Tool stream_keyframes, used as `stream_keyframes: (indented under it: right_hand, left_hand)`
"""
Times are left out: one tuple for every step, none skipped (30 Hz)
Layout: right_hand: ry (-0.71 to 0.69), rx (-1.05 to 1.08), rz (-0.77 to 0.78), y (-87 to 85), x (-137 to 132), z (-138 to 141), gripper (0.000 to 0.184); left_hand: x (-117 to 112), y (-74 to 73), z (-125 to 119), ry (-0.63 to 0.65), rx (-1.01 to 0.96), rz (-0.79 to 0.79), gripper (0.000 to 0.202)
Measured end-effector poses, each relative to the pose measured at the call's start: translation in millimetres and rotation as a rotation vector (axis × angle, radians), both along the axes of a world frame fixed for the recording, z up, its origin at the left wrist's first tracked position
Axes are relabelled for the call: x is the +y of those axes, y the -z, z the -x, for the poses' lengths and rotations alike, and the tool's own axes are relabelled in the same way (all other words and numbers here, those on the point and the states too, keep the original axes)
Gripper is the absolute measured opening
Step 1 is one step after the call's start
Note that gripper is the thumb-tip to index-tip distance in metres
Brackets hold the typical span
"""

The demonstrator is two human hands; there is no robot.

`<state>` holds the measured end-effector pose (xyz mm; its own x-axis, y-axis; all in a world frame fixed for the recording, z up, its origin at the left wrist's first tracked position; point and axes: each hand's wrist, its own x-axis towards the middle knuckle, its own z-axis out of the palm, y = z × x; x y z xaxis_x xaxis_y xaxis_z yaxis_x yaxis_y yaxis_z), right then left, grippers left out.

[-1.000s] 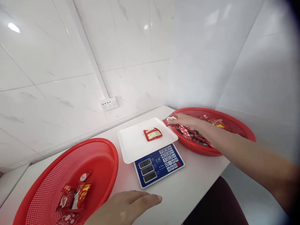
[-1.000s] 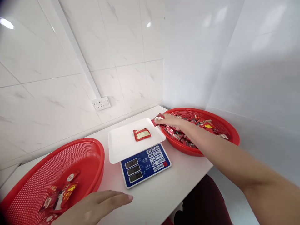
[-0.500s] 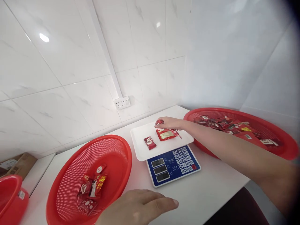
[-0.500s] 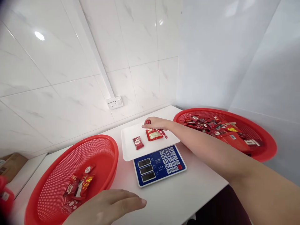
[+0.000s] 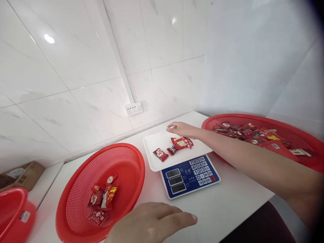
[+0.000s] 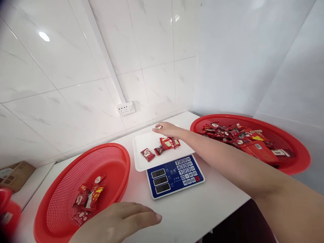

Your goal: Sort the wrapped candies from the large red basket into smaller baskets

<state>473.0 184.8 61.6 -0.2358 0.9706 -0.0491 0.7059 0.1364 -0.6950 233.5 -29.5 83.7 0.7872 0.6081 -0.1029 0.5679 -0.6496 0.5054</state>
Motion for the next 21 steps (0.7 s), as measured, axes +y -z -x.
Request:
stream_keyframes:
  right_hand:
    - [0.018, 0.009, -0.007, 1.5, -1, 0, 0.052]
    - [0.034, 0.017, -0.014, 3.4, -2, 0, 0.05]
    - [0.051, 0.022, -0.022, 5.4, -3, -1, 0.048]
    - [0.067, 0.025, -0.035, 7.0, -4, -2, 0.047]
    - [0.085, 0.024, -0.056, 8.0, -5, -5, 0.045]
    - [0.105, 0.019, -0.079, 8.1, -6, -8, 0.043]
    - [0.125, 0.014, -0.1, 7.4, -7, -12, 0.042]
    - [0.147, 0.016, -0.114, 6.0, -9, -17, 0.041]
    - [0.172, 0.026, -0.119, 4.0, -10, -21, 0.039]
    - [0.197, 0.042, -0.117, 1.9, -11, -25, 0.038]
    - [0.219, 0.062, -0.11, 0.1, -12, -28, 0.037]
    - [0.235, 0.082, -0.102, -1.1, -13, -30, 0.037]
    - [0.244, 0.099, -0.095, -1.5, -13, -30, 0.036]
    - [0.243, 0.113, -0.087, -1.0, -14, -30, 0.035]
    - [0.235, 0.126, -0.078, 0.2, -14, -27, 0.034]
    - [0.224, 0.143, -0.069, 1.9, -14, -25, 0.034]
    - [0.214, 0.16, -0.063, 3.7, -15, -21, 0.034]
    - [0.206, 0.174, -0.061, 5.2, -15, -18, 0.034]
    - [0.202, 0.186, -0.062, 6.3, -15, -15, 0.035]
    - [0.203, 0.199, -0.064, 6.6, -16, -14, 0.036]
    - [0.209, 0.202, -0.078, 6.4, -16, -15, 0.036]
  left_hand:
    - [0, -0.8, 0, 0.018, -0.009, -0.003, 0.049]
    - [1, -1.4, 0, 0.037, -0.018, -0.008, 0.049]
    - [1, -1.6, 1, 0.057, -0.025, -0.011, 0.049]
    - [1, -1.7, 1, 0.068, -0.031, -0.016, 0.049]
    - [1, -1.6, 1, 0.07, -0.034, -0.02, 0.049]
    - [1, -1.6, 2, 0.069, -0.034, -0.022, 0.05]
    - [1, -1.6, 2, 0.065, -0.028, -0.027, 0.051]
    - [1, -1.7, 2, 0.058, -0.015, -0.03, 0.051]
    - [1, -1.9, 2, 0.055, 0.002, -0.033, 0.052]
    - [1, -2.1, 2, 0.053, 0.017, -0.033, 0.052]
    - [1, -2.4, 1, 0.055, 0.027, -0.03, 0.052]
    - [1, -2.6, 0, 0.056, 0.028, -0.028, 0.052]
    - [2, -2.7, 0, 0.059, 0.022, -0.024, 0.051]
    - [2, -2.8, -1, 0.062, 0.012, -0.019, 0.051]
    - [2, -2.8, -2, 0.064, 0.003, -0.016, 0.05]
    - [2, -2.7, -4, 0.065, -0.001, -0.013, 0.05]
    - [1, -2.7, -5, 0.067, -0.001, -0.012, 0.05]
    - [1, -2.8, -6, 0.068, 0.003, -0.012, 0.051]
    - [1, -3.1, -7, 0.071, 0.01, -0.013, 0.051]
    - [1, -3.4, -7, 0.071, 0.018, -0.015, 0.052]
    - [0, -3.8, -7, 0.075, 0.024, -0.015, 0.052]
